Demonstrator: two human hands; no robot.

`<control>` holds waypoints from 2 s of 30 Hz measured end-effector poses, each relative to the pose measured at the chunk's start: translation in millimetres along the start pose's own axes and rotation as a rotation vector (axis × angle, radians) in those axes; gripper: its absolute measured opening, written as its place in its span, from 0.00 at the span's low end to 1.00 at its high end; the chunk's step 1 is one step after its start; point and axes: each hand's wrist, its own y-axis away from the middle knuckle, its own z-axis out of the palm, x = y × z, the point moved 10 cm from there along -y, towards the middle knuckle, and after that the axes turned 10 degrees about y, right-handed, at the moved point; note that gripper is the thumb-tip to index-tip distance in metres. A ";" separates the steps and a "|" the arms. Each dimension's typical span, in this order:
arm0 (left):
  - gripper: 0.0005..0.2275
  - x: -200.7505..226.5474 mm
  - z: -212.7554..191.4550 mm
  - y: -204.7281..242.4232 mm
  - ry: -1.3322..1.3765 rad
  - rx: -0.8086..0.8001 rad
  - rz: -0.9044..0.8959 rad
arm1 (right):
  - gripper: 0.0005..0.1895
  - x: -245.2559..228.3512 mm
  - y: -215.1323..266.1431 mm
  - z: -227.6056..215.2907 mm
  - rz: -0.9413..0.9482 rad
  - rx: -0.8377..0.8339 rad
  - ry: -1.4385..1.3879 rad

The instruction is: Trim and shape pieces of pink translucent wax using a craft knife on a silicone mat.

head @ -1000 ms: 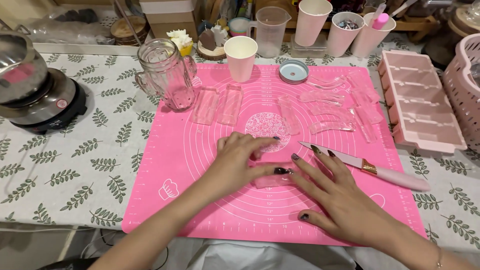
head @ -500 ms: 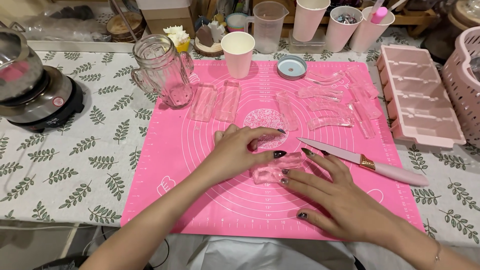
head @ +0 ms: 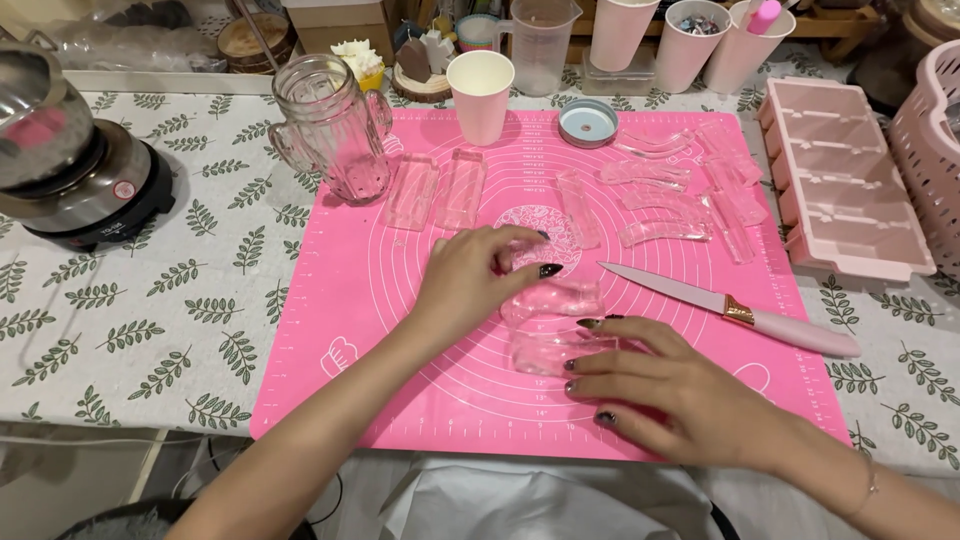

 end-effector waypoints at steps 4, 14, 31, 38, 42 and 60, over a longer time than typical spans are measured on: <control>0.16 2.9 -6.9 4.0 -0.019 0.119 0.074 | 0.15 18.9 -0.2 -1.8 0.069 0.013 -0.152; 0.21 15.0 -3.0 10.2 0.181 -0.065 0.227 | 0.23 60.0 -38.1 -11.0 0.233 0.053 0.272; 0.27 24.9 6.1 17.2 0.182 -0.168 0.201 | 0.35 33.9 -10.9 -12.0 0.350 0.006 0.242; 0.30 17.4 7.2 16.6 0.514 -0.218 -0.058 | 0.21 30.6 -17.4 -0.7 0.369 -0.073 0.050; 0.27 -13.9 12.3 10.4 0.982 -0.249 -0.413 | 0.24 39.3 -16.1 1.9 0.604 -0.172 -0.131; 0.22 -6.3 -37.1 -112.2 -0.033 0.437 0.124 | 0.14 90.7 -28.3 -17.5 0.605 0.201 -0.677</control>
